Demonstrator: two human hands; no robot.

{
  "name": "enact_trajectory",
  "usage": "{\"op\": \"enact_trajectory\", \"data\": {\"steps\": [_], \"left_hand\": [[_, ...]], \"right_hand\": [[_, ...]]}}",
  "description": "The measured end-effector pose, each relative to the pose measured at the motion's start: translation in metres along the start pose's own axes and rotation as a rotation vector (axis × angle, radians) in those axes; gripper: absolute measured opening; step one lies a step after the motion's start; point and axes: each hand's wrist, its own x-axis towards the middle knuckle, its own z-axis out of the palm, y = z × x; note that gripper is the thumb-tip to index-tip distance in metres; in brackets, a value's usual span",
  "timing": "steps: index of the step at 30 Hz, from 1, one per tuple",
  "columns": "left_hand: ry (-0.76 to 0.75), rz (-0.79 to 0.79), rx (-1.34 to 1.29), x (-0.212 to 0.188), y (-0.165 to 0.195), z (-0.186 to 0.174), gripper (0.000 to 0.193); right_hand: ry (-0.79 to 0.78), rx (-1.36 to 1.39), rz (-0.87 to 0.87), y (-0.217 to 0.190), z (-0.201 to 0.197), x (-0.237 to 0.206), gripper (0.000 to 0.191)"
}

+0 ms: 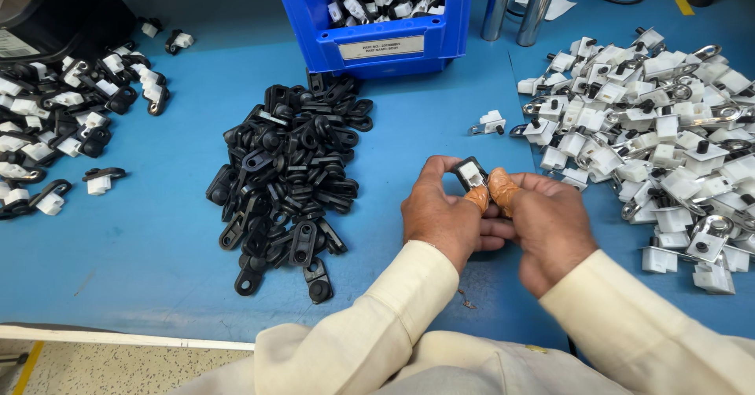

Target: The person sits at a factory workbench assembling small hardware parts. They pick a black plastic bracket, insert a white plastic piece and a metal fitting into it, press the parts together by hand, and place the finished assembly onto a pile, repeating the cycle continuously.

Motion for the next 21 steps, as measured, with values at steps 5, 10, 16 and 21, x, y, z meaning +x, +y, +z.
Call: {"op": "enact_trajectory", "data": {"steps": [5, 10, 16, 21], "left_hand": [[-0.026, -0.034, -0.058, 0.001, 0.002, 0.002, 0.039], [-0.04, -0.063, -0.089, 0.0, 0.003, -0.003, 0.035], [0.031, -0.04, -0.14, -0.002, -0.003, 0.005, 0.043], [-0.02, -0.057, -0.197, 0.0, -0.003, 0.003, 0.048]], "right_hand": [[-0.199, 0.12, -0.06, 0.003, -0.014, 0.009, 0.028], [-0.123, -0.004, 0.013, -0.004, -0.016, 0.0, 0.021], [0.056, -0.006, -0.056, -0.002, 0.006, -0.007, 0.017], [-0.101, 0.07, 0.007, -0.012, -0.006, -0.009, 0.026]]}}
